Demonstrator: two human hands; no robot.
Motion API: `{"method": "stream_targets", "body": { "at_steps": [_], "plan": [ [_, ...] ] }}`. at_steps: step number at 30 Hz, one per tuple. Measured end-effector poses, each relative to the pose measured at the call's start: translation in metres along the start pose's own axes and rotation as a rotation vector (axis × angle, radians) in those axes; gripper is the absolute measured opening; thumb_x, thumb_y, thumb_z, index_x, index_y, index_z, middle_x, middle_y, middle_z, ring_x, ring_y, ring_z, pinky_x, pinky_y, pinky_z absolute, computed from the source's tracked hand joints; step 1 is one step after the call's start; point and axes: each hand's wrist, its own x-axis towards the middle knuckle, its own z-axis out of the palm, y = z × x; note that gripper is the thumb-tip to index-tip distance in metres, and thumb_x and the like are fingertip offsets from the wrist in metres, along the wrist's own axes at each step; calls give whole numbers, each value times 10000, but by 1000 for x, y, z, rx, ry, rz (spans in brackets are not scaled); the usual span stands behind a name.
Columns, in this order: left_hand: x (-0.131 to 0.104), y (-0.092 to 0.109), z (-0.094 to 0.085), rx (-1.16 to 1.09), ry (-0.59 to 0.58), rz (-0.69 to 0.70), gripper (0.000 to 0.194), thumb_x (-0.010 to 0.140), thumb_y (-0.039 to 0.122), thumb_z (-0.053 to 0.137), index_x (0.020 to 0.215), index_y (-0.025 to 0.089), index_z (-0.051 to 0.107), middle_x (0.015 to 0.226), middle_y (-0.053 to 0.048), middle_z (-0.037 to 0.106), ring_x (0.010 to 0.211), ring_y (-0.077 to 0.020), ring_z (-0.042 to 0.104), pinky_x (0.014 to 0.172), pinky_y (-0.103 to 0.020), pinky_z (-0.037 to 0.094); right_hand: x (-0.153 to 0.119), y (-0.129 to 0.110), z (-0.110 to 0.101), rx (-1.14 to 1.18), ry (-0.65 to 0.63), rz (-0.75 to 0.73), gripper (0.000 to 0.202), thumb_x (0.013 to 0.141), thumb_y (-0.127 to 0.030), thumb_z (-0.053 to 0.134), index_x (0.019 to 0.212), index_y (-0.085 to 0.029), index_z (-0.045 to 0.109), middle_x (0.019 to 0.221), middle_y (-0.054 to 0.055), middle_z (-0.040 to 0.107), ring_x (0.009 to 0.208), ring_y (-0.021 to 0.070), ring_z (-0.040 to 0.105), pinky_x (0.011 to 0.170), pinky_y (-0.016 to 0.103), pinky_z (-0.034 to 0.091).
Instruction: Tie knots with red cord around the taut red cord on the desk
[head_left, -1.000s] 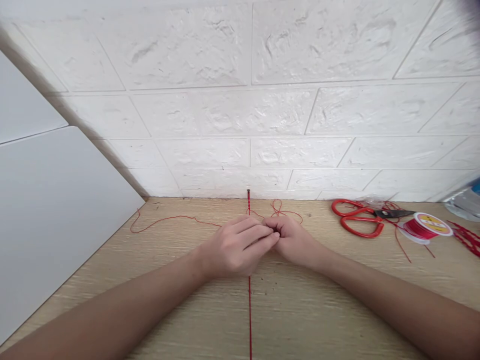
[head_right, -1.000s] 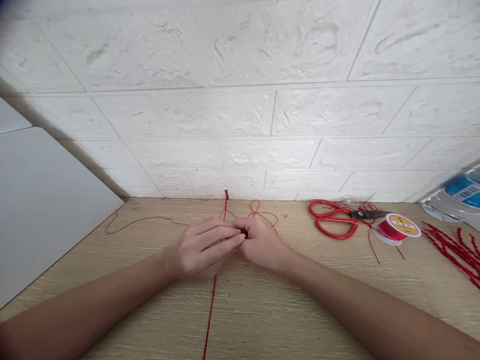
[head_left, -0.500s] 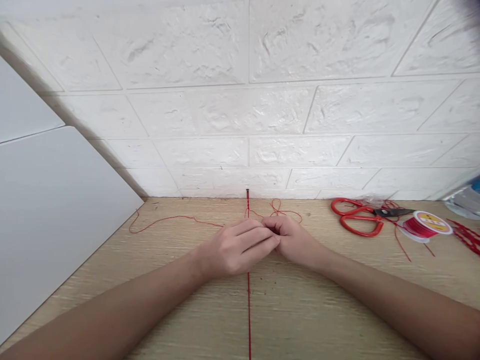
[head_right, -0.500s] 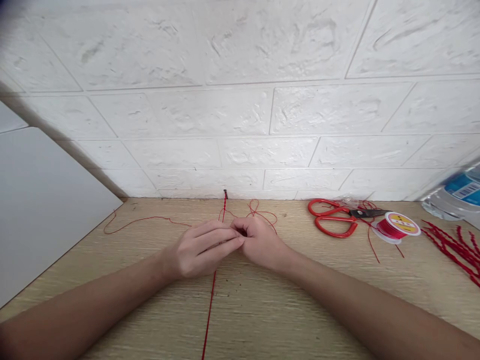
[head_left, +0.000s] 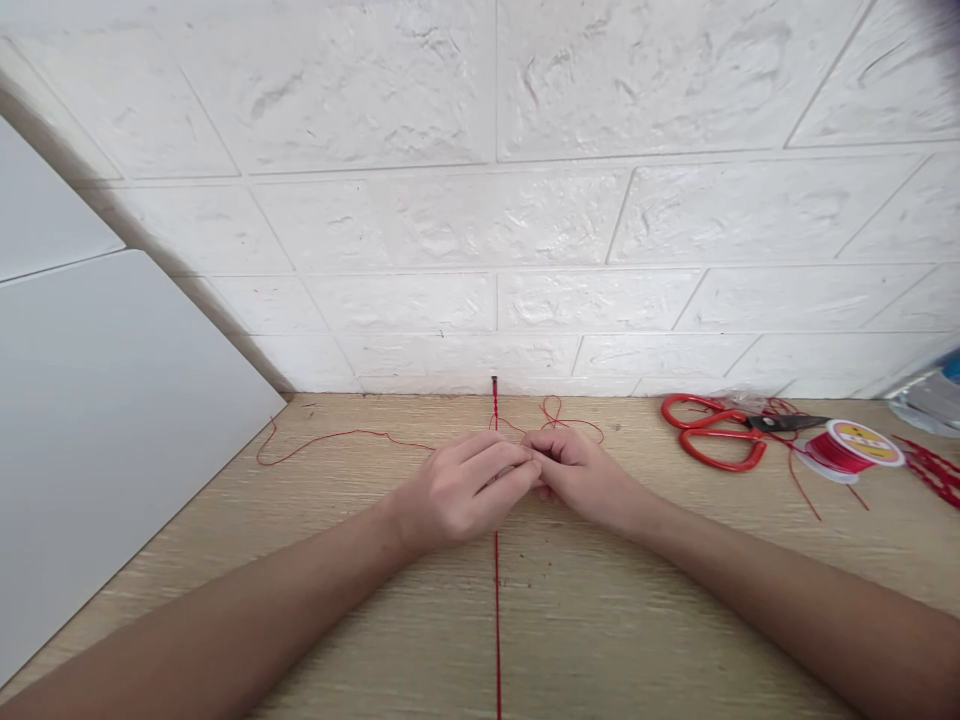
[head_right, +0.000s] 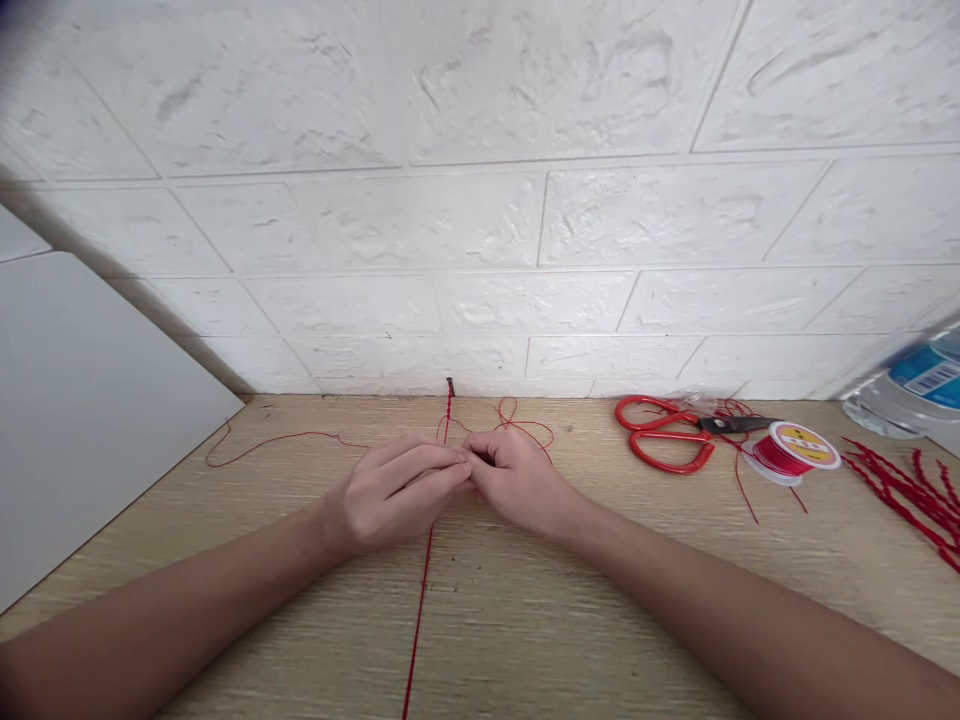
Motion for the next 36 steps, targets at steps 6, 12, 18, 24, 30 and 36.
{"method": "stream_targets", "body": {
  "at_steps": [6,12,18,24,30,36],
  "plan": [
    [5,1,-5,-37,0,39,153,874,22,614,992,112,648,961,-103,730,947,-189,698,812,-309,636,-2,-3,0,6,-16,-6,322,934,-356,431,655,-201,475,617,-38,425,598,120,396,560,257,290],
    [3,1,-4,-51,-1,-1,209,890,25,589,1069,119,644,1015,-113,731,993,-191,692,871,-340,634,-3,-2,1,-8,-28,-14,303,943,-317,428,667,-200,475,626,-37,437,607,120,409,569,259,291],
    [-2,3,-3,-35,13,-18,221,859,4,624,1059,91,661,956,-112,723,939,-199,685,797,-331,618,-4,-7,1,-7,-8,-16,457,1020,-472,357,660,-206,447,604,-35,451,581,121,420,565,262,304],
    [3,-1,1,60,59,-112,334,846,143,732,1172,132,655,919,-77,699,828,-157,654,718,-303,577,-5,-4,1,-37,21,15,465,1013,-464,380,637,-203,462,576,-32,463,549,119,433,530,253,293],
    [-3,-1,1,85,91,-74,269,834,65,715,1079,173,688,840,-22,689,759,-133,614,655,-290,496,-7,-5,2,33,-12,-14,490,1011,-538,372,646,-213,404,569,-38,450,532,112,412,513,251,289],
    [-6,1,1,74,143,-60,244,790,50,749,993,176,700,825,-12,681,750,-129,584,657,-295,471,-8,-7,2,29,17,-29,524,1025,-564,334,645,-211,415,563,-39,433,519,110,402,514,258,295]
  ]
}}
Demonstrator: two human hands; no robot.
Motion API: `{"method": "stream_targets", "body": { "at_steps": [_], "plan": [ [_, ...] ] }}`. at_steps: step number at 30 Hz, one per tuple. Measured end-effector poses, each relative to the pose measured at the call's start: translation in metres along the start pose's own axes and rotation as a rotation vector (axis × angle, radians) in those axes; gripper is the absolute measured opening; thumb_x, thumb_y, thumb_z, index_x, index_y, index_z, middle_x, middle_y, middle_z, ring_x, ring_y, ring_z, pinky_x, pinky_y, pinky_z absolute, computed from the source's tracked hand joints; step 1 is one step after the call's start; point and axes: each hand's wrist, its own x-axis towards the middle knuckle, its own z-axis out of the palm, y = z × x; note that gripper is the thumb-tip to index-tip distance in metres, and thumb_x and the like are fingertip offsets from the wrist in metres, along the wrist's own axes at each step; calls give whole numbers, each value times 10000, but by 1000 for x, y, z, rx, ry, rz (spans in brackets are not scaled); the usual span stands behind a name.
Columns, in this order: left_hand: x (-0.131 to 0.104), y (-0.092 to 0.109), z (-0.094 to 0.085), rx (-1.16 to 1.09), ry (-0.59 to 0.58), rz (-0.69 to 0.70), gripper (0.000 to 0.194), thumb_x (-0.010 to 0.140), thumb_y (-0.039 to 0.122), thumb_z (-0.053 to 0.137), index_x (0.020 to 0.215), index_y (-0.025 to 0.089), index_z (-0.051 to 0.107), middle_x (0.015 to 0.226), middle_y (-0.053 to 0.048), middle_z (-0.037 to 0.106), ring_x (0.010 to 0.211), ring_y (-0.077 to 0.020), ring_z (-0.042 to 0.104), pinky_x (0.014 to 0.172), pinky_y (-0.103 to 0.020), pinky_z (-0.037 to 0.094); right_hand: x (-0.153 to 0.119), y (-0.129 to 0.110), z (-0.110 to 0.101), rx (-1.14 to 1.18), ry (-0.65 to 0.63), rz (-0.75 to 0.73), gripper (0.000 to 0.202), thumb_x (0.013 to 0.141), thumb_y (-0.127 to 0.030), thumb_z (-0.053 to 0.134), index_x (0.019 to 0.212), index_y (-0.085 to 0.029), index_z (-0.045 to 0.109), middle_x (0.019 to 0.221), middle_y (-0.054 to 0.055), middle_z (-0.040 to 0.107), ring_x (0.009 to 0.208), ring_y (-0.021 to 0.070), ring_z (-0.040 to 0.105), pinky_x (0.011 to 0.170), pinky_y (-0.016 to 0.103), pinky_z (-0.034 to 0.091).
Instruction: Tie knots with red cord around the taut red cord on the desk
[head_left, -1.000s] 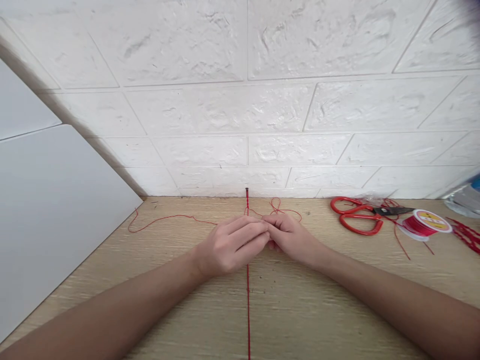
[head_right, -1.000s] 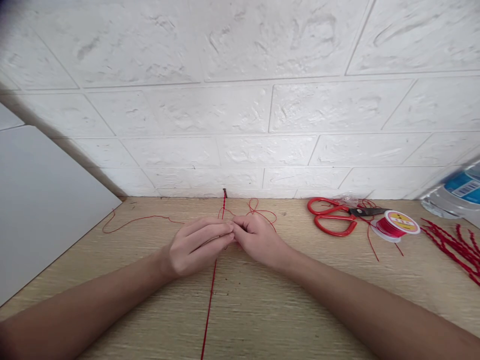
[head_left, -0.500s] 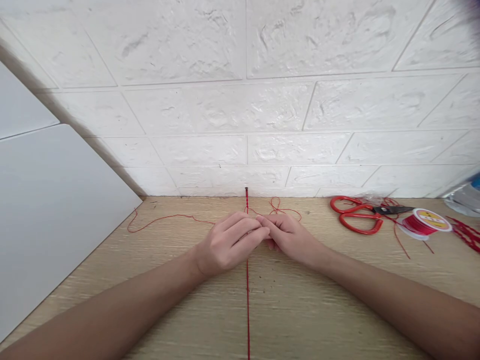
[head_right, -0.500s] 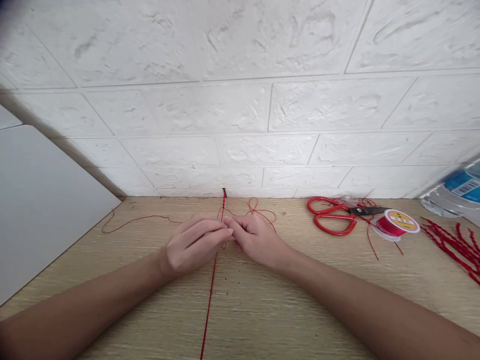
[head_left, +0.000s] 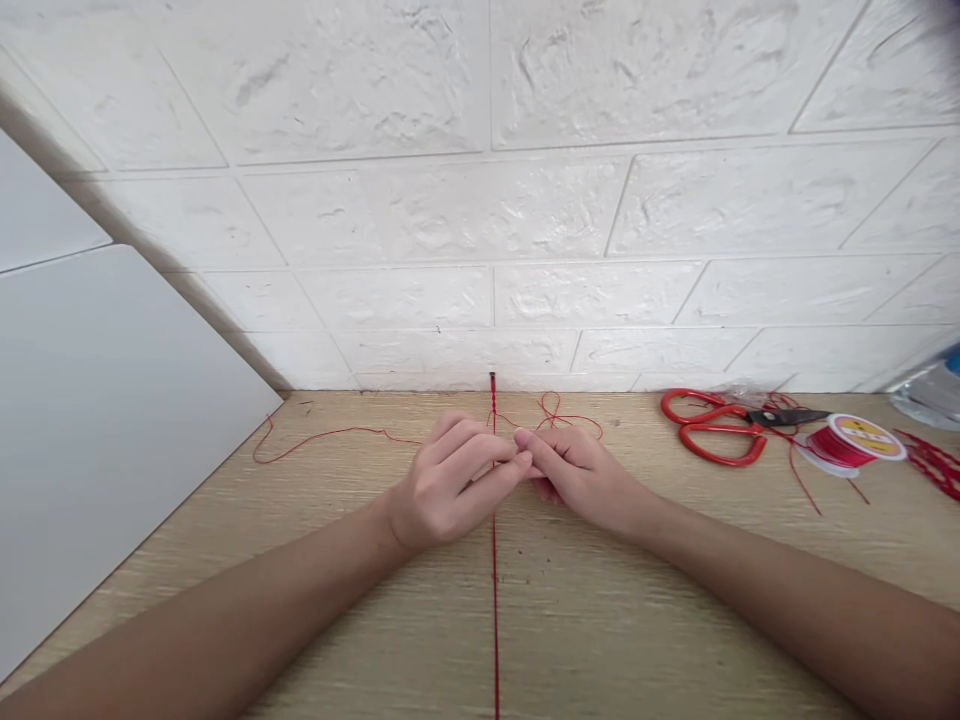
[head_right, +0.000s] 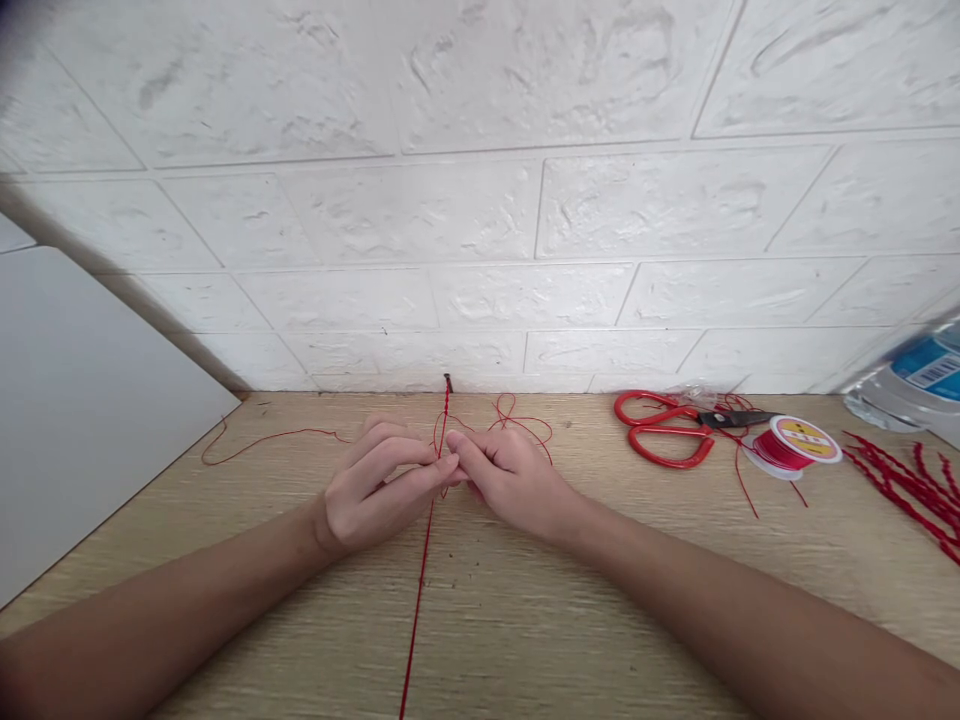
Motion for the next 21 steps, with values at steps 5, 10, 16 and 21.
{"method": "stream_targets", "body": {
  "at_steps": [5,10,16,21],
  "plan": [
    [3,0,-1,50,-34,-5,280,829,145,751,1099,184,689,846,-21,683,744,-126,587,662,-287,476,-2,1,0,-24,-9,-59,540,1021,-557,361,607,-210,377,549,-43,404,518,104,374,517,256,279],
    [6,1,-2,44,-45,48,263,837,73,715,1085,154,683,814,-19,686,747,-130,603,655,-289,477,-3,1,0,-4,-22,-117,529,1038,-520,334,611,-210,377,560,-43,390,521,101,342,517,254,270],
    [12,4,-10,47,-57,103,147,851,50,673,944,164,680,769,-9,677,712,-126,611,646,-298,488,-4,-2,0,-12,-31,-115,543,1042,-520,312,597,-212,358,544,-45,356,512,104,335,524,266,276],
    [10,4,-8,32,-57,78,160,852,79,686,988,163,682,804,-22,683,748,-138,622,680,-311,497,-4,1,1,-16,-24,-106,543,1041,-520,317,598,-211,367,541,-38,401,509,106,362,526,263,286]
  ]
}}
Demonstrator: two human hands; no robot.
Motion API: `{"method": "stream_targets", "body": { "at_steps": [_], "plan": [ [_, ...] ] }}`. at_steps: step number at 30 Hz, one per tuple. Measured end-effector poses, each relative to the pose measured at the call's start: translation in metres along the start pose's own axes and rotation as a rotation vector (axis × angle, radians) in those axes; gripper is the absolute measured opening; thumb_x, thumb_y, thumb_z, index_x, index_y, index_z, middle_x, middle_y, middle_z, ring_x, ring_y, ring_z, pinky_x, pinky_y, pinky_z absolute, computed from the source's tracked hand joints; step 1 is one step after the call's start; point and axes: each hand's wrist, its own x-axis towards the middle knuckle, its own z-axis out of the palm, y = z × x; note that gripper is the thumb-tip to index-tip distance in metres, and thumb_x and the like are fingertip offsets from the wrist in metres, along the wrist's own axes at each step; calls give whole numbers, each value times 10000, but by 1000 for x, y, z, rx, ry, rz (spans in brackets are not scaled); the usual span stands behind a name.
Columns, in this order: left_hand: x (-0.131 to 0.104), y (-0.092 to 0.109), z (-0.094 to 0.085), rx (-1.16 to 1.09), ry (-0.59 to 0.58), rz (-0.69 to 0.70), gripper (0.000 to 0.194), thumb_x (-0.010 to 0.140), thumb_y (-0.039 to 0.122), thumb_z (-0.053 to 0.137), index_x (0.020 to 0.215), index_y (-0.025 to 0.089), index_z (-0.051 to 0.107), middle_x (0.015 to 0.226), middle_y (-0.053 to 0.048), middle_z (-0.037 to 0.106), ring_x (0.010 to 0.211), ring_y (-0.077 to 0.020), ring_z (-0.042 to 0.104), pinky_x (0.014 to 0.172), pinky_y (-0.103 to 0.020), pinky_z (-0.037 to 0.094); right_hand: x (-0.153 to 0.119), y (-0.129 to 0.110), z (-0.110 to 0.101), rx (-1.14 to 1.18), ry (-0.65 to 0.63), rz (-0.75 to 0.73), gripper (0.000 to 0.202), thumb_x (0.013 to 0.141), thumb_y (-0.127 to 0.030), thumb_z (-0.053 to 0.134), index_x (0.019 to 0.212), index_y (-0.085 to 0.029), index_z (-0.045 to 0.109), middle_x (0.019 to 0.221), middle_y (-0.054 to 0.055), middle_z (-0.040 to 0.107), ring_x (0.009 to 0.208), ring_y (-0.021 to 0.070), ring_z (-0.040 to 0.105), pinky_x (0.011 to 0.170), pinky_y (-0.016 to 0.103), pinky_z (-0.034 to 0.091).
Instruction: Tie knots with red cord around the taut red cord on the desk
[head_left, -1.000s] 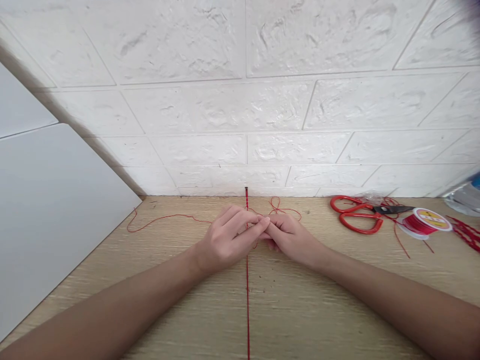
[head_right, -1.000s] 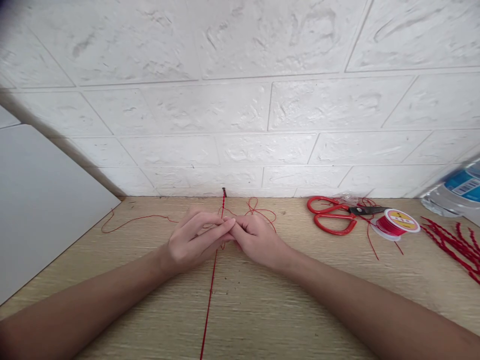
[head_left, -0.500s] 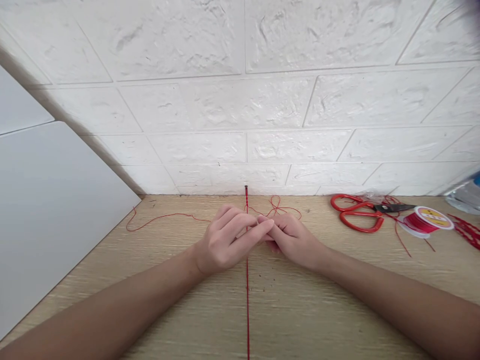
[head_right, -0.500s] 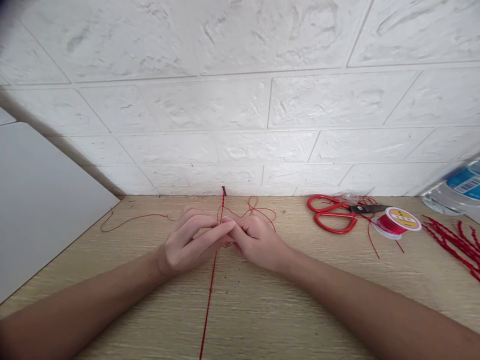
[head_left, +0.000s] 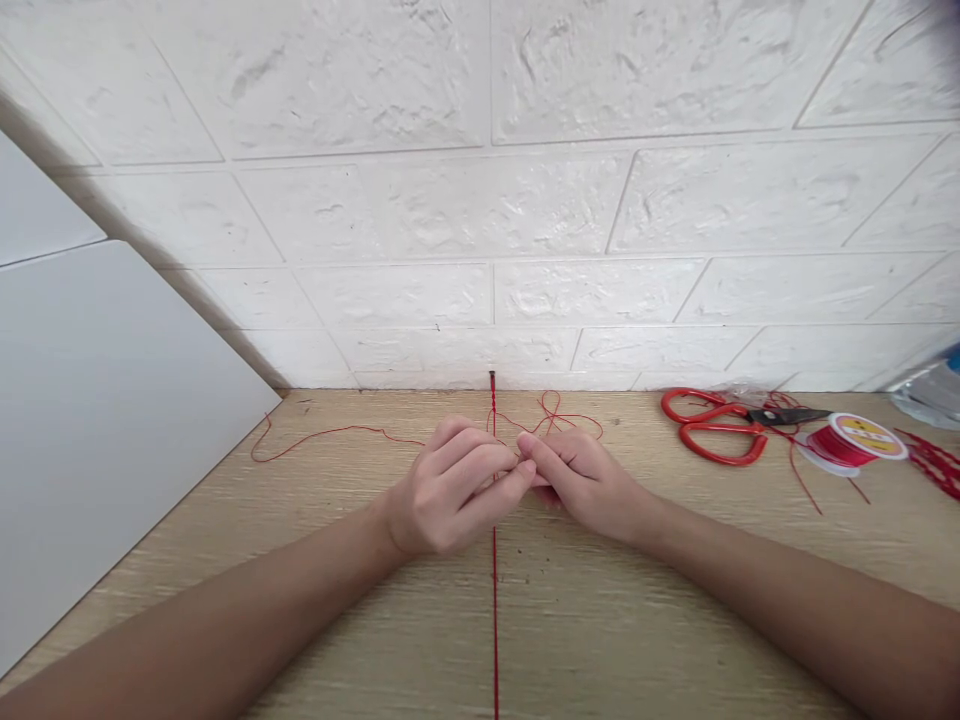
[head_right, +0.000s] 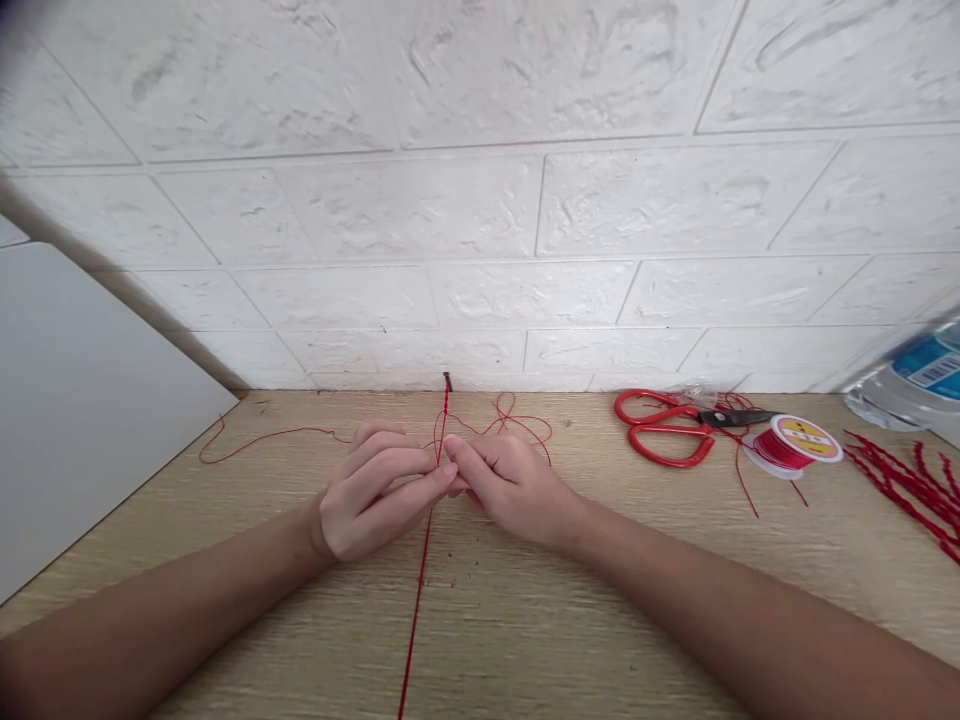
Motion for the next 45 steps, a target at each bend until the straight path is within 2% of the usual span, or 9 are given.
{"method": "stream_targets", "body": {
  "at_steps": [5,10,21,27,31,37,40,45],
  "plan": [
    [-4,-2,6,24,2,-48,311,840,185,751,1137,154,662,880,-44,709,779,-143,624,691,-310,477,-1,1,0,10,0,-27,497,1042,-462,349,616,-209,382,563,-42,388,524,104,355,524,255,273],
    [-6,-2,5,13,13,-17,295,816,72,726,1091,165,672,874,-28,710,763,-141,631,700,-322,472,-1,-2,0,25,-14,-30,510,1047,-496,315,626,-212,365,575,-42,376,535,107,346,541,268,283],
    [-1,-1,0,41,16,37,152,810,52,718,927,146,690,777,-14,697,718,-135,619,683,-327,473,0,-1,0,2,15,-3,545,1044,-516,328,599,-205,379,544,-44,369,513,103,347,531,273,279],
    [-5,-2,5,54,20,-21,198,829,128,737,1011,185,686,816,-18,706,728,-133,607,694,-321,462,-1,1,0,6,14,-20,517,1047,-473,346,607,-203,380,553,-44,380,520,100,353,530,261,277],
    [-3,-4,6,69,-4,-24,291,807,170,773,1084,171,685,855,-40,707,761,-147,609,694,-318,448,-1,2,0,13,0,-23,491,1038,-444,380,610,-203,391,562,-44,388,525,99,344,516,253,262],
    [-3,-3,4,58,-10,2,199,799,79,744,958,172,668,830,-21,708,765,-139,603,722,-317,459,0,-2,0,33,3,-18,519,1048,-467,350,600,-205,365,546,-49,371,508,92,326,506,248,261],
    [-2,-2,4,67,5,0,165,798,111,759,910,177,658,801,-15,695,752,-139,592,721,-321,455,0,-1,0,22,5,-25,520,1049,-456,351,596,-202,364,543,-49,372,508,90,336,506,245,261],
    [-1,-3,7,144,23,-30,255,810,168,768,1050,209,694,855,-22,709,768,-143,590,707,-322,424,0,4,-1,-14,0,-21,497,1038,-408,388,588,-198,366,544,-47,396,507,86,341,496,233,250]
  ]
}}
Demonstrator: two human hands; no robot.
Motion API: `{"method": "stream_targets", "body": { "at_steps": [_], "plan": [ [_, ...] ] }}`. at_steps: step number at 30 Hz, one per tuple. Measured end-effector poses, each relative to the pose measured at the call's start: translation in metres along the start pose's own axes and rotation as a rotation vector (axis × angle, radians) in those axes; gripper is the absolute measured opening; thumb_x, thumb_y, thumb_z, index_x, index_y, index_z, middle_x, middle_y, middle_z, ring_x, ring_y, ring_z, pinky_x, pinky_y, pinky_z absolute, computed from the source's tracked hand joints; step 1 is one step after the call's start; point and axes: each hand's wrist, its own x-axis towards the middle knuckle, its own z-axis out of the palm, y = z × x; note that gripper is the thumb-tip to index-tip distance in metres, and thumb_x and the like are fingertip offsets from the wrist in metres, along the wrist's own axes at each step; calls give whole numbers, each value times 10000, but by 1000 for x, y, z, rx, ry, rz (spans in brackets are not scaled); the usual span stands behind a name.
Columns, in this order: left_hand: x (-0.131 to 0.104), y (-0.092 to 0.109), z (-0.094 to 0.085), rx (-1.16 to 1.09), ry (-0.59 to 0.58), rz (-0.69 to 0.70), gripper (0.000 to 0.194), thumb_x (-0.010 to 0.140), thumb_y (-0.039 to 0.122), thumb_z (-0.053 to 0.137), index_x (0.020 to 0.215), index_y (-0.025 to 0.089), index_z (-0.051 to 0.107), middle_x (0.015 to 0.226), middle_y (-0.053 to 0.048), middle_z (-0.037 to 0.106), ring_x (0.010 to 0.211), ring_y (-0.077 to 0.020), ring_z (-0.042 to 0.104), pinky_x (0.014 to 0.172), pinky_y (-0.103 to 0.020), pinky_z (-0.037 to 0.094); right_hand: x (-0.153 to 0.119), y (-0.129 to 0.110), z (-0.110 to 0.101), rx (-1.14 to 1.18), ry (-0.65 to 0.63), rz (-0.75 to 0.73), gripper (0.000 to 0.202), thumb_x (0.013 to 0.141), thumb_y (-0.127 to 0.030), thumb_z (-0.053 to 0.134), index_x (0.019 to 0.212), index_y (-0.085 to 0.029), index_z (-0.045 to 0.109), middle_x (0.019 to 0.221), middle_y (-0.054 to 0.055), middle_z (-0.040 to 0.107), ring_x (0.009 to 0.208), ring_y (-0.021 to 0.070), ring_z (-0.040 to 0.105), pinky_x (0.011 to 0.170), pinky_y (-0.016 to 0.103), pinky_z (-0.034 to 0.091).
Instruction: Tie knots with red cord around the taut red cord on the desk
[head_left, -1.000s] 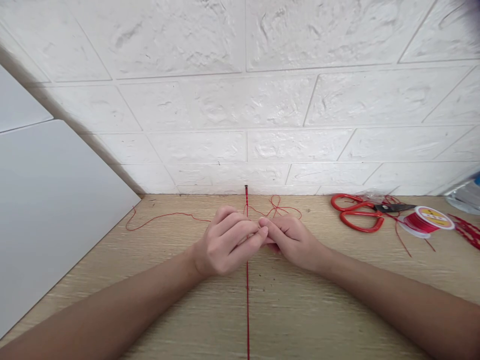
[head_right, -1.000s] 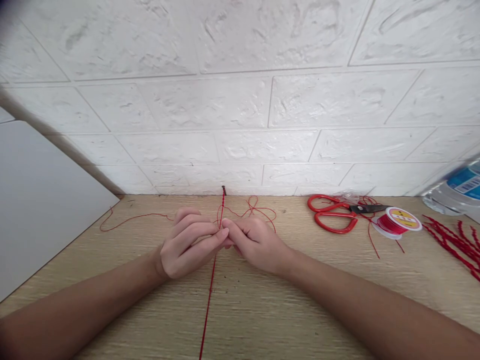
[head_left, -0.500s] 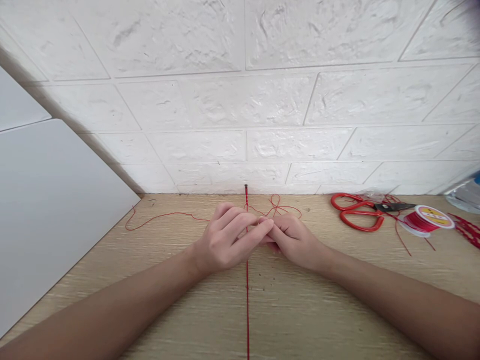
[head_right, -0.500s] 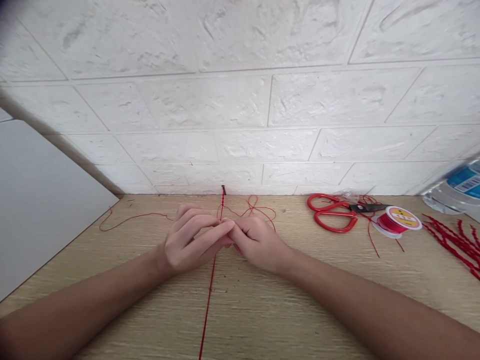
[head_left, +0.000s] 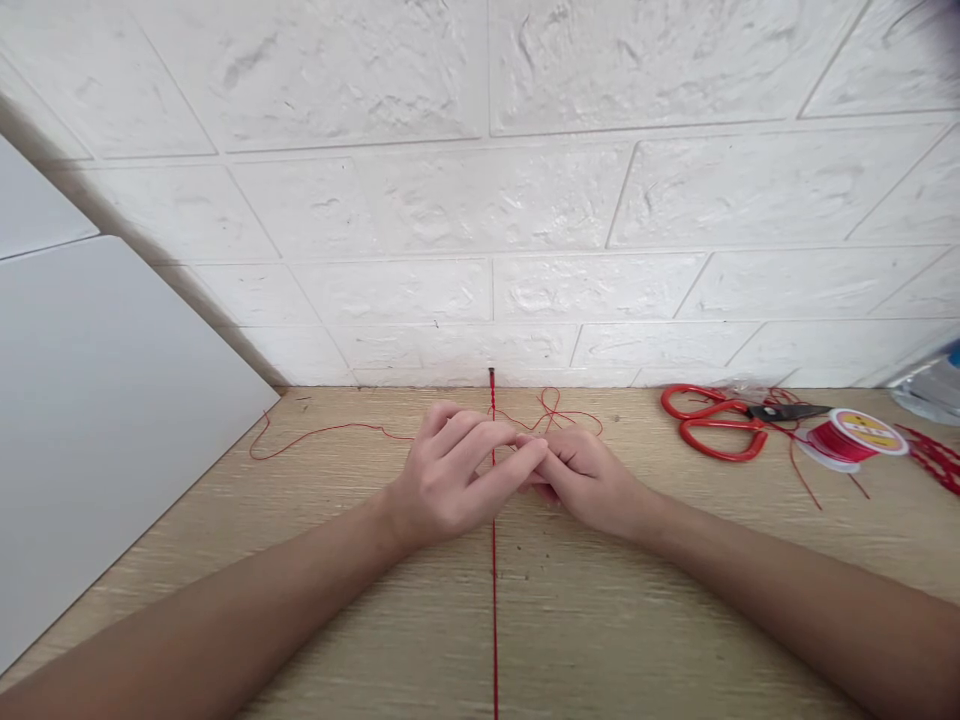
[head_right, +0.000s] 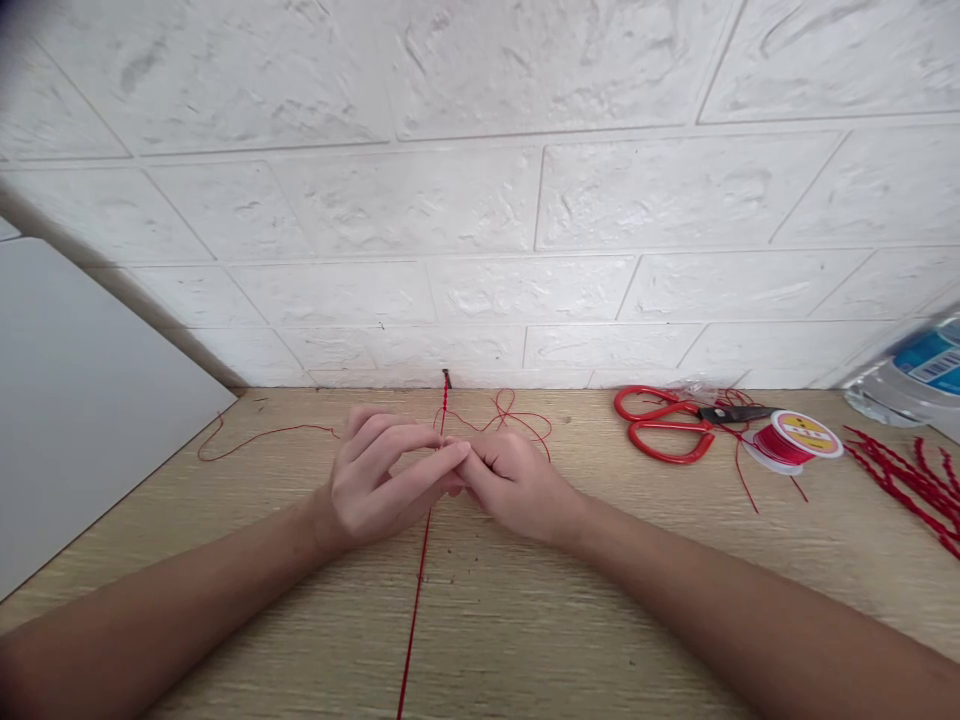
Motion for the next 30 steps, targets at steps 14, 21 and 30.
{"method": "stream_targets", "body": {
  "at_steps": [14,21,30],
  "plan": [
    [-3,1,1,-42,-19,-29,203,847,159,734,1036,216,683,948,-29,709,857,-153,599,749,-329,441,0,0,-1,-10,-3,-14,498,1042,-407,374,592,-196,401,541,-48,412,504,87,360,508,229,273],
    [-4,0,-2,-121,-24,43,150,886,112,681,1025,168,682,981,-26,690,892,-139,595,772,-321,458,-1,-4,-1,-6,-28,-22,505,1055,-432,343,617,-195,424,548,-49,443,512,88,383,530,230,296],
    [-7,0,1,-123,-13,-3,283,831,91,730,1103,156,687,919,-31,694,830,-143,576,731,-319,451,0,-4,0,-9,-15,-44,509,1064,-446,328,626,-198,409,553,-55,447,511,83,390,534,227,306]
  ]
}}
